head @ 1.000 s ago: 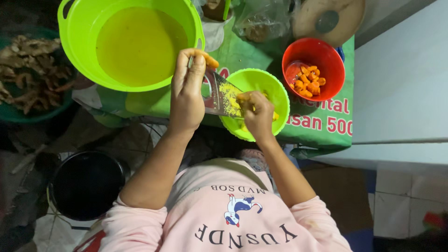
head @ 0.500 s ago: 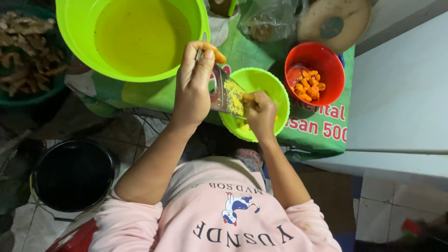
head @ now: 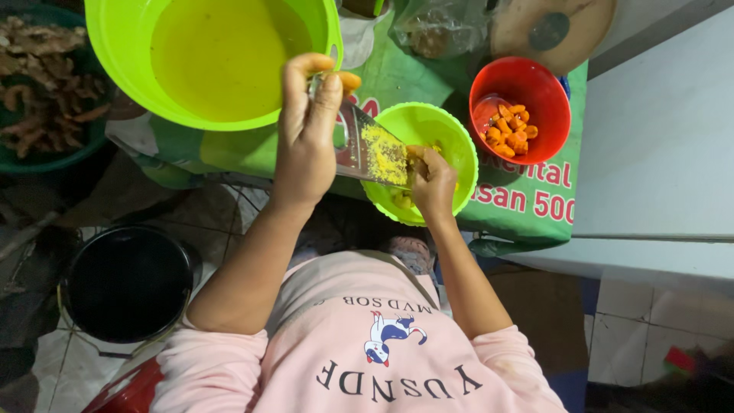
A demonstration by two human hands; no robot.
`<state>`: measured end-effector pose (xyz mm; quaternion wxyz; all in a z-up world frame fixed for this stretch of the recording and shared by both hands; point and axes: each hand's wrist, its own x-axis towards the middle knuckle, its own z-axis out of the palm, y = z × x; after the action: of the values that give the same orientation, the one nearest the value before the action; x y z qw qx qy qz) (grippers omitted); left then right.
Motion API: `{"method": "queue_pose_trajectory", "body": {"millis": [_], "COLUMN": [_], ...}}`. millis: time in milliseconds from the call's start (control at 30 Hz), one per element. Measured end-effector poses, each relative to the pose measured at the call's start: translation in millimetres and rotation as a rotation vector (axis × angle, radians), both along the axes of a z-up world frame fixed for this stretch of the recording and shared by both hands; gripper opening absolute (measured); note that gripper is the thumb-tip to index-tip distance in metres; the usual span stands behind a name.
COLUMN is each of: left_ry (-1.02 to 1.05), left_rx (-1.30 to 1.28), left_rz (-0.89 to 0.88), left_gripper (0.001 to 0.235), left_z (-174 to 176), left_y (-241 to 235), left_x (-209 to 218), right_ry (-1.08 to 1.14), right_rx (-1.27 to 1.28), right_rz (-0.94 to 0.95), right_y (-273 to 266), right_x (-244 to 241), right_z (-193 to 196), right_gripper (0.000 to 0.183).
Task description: The person grates orange vegetables using a handheld metal grater over a green bowl. The grated material accumulates in the bowl while the person continues the repetitive grating motion throughout the clip.
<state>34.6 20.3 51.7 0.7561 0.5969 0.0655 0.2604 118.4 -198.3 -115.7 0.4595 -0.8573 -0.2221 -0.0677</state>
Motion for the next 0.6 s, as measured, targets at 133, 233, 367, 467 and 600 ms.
{"method": "queue_pose_trajectory", "body": {"millis": [133,233,367,467,600], "left_ry": [0.049,0.06,0.01,0.182,0.114], "left_rx": [-0.326,-0.593,-0.429,-0.269,-0.294], "left_rz": [-0.146,-0.219,-0.042,0.075,0.058], "left_gripper": [0.034,0.043,0.041,0.039,0.034], "left_z": [4.0,5.4,8.4,8.7,8.2], "left_y": [14.2,23.8,11.1,2.4,-2.2], "left_x": [3.0,2.4,15.2,12.1,11.2], "right_ry": [0.035,0.083,0.002,-0.052,0.027], "right_rx": [0.013,-0.02,0.027,-0.018,0.052], "right_rz": [-0.004,-0.036,0.003,-0.008,0.102], "right_y": [-3.2,-2.4,9.2,20.9,29.1], "right_x": [3.6,1.2,4.4,0.7,-18.8], "right_z": [-2.3,-3.3,6.3,24.3,56.9], "right_gripper": [0.019,0.017,0.018,0.014,0.015]}}
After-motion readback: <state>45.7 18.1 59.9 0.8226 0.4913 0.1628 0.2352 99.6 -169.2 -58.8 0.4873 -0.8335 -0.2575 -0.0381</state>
